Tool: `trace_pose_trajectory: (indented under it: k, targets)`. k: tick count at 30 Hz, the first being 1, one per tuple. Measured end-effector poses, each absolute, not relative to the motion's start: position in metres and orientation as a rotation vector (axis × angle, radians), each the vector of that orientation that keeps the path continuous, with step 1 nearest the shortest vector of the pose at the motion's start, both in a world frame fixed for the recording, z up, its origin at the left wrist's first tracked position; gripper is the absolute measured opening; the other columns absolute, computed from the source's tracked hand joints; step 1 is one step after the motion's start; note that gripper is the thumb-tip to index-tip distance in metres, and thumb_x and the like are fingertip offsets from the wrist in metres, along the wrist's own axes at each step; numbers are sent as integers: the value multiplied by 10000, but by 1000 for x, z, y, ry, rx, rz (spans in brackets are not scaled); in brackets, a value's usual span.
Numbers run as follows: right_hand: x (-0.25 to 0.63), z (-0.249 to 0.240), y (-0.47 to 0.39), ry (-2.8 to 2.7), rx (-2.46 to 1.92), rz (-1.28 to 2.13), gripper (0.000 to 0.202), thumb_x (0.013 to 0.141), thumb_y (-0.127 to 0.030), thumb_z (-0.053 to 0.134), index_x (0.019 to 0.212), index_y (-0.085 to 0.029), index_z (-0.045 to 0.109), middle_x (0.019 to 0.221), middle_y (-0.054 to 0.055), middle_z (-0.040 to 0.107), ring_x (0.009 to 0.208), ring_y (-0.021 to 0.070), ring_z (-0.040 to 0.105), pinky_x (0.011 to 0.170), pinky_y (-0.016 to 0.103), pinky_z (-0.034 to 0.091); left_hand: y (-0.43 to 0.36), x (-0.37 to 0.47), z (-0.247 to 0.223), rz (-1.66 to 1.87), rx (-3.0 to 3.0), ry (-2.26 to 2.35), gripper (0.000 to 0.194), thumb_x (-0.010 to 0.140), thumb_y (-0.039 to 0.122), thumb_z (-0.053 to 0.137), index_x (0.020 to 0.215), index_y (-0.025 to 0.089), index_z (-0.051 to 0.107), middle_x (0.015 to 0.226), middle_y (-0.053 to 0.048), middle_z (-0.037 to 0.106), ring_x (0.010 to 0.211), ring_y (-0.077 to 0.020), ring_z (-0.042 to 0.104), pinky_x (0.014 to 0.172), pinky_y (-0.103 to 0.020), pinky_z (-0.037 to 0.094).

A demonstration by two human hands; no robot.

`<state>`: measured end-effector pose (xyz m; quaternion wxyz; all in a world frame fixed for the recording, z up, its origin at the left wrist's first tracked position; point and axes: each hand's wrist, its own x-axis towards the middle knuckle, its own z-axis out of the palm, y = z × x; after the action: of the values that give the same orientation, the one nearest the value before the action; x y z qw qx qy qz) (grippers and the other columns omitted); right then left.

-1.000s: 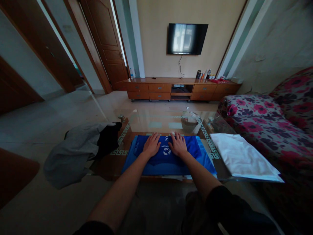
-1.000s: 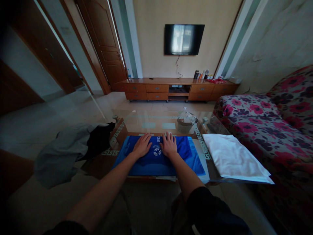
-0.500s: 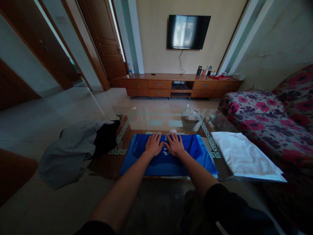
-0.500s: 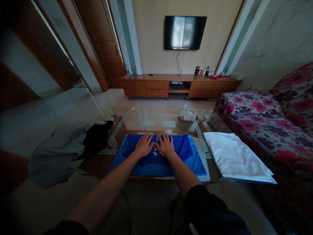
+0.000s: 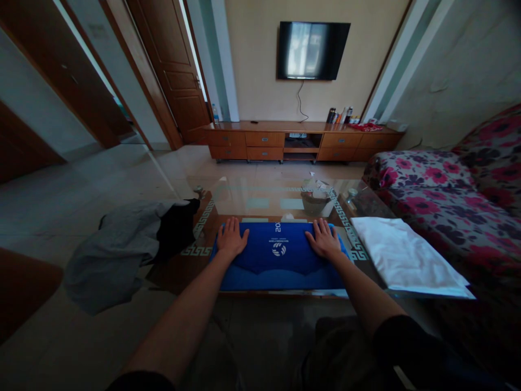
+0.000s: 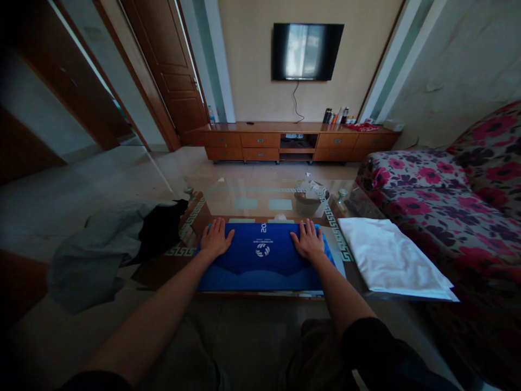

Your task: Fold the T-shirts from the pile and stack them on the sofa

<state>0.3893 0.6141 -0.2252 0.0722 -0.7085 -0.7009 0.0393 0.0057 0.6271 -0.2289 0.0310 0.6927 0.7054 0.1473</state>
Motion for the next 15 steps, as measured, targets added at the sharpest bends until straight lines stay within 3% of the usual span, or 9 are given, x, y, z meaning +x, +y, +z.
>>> trace_pose_trajectory:
  k: [7,12,15]
  targets:
    - [411,-233,613,-2068,-2195,91,880,993,-690,171,1650,-105,160,1712,106,76,1579,271,42,1262,460,62,629,-22,-235,345,2202,2184,812,978,628,279,1616,128,245,1677,-140,251,1567,-292,176,1261,-490,146]
    - [401,-221,608,-2038,-2238,-2,812,1011,-652,162,1648,-149,198,1715,90,95,1576,270,59,1260,468,56,618,-4,-217,368,2367,2259,722,995,558,294,1571,128,367,1666,-120,295,1575,-274,143,1281,-477,92]
    - [387,-207,598,-2083,-2158,-108,783,1009,-654,208,1649,-203,209,1721,81,50,1575,303,32,1251,519,13,608,16,-208,419,2562,2072,673,1006,547,309,1553,169,411,1663,-93,312,1573,-261,154,1288,-456,84]
